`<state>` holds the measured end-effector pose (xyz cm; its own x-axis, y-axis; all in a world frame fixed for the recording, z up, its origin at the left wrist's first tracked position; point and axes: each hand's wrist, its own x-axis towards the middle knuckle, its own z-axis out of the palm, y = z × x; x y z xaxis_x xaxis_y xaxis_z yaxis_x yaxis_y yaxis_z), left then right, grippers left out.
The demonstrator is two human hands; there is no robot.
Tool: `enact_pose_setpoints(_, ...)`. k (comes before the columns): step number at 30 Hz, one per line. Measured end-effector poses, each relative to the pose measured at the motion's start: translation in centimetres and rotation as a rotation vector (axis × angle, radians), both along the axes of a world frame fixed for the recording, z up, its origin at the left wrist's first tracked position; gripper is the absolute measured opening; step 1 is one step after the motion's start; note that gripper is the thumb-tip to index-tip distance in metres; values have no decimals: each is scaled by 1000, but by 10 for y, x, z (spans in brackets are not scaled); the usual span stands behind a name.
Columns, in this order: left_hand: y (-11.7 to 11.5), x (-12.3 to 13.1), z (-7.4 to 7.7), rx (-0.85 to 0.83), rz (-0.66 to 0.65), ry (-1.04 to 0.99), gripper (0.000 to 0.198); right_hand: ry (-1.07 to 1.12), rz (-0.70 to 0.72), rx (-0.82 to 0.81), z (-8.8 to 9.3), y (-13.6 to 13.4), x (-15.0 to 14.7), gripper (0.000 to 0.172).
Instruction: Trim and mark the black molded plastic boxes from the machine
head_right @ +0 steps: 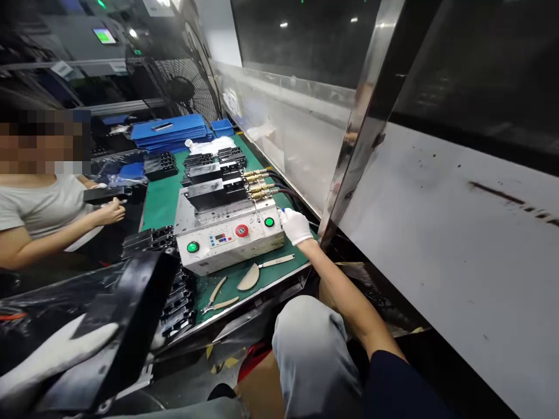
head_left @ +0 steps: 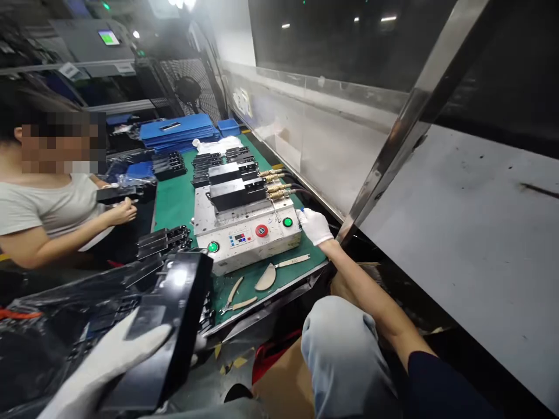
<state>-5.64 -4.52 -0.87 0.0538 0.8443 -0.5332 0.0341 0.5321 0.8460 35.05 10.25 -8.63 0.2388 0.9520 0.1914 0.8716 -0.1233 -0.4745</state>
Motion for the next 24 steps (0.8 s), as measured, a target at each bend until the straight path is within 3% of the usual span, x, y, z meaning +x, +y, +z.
enact_pose_setpoints(3,-1,34,23,55,-18,187,79,11,-26,105,38,-25,0,34)
enact_pose_setpoints(5,-1,46,26,154,-44,266,96,206,39,239,73,-45,-8,36)
enact_pose_setpoints(8,-5,50,22,242,-121,279,99,640,267,373,122,-77,-37,38)
enact_pose_setpoints(11,-12,46,19,292,-138,273,95,775,427,402,150,-102,-76,34)
enact_pose_setpoints(15,-18,40,20,255,-161,299,101,702,475,455,150,-110,-104,32)
enact_pose_setpoints(20,-18,40,26,237,-199,281,100,620,490,467,139,-104,-101,28)
enact_pose_setpoints(24,-18,39,24,240,-238,279,96,393,453,584,141,-104,-97,20)
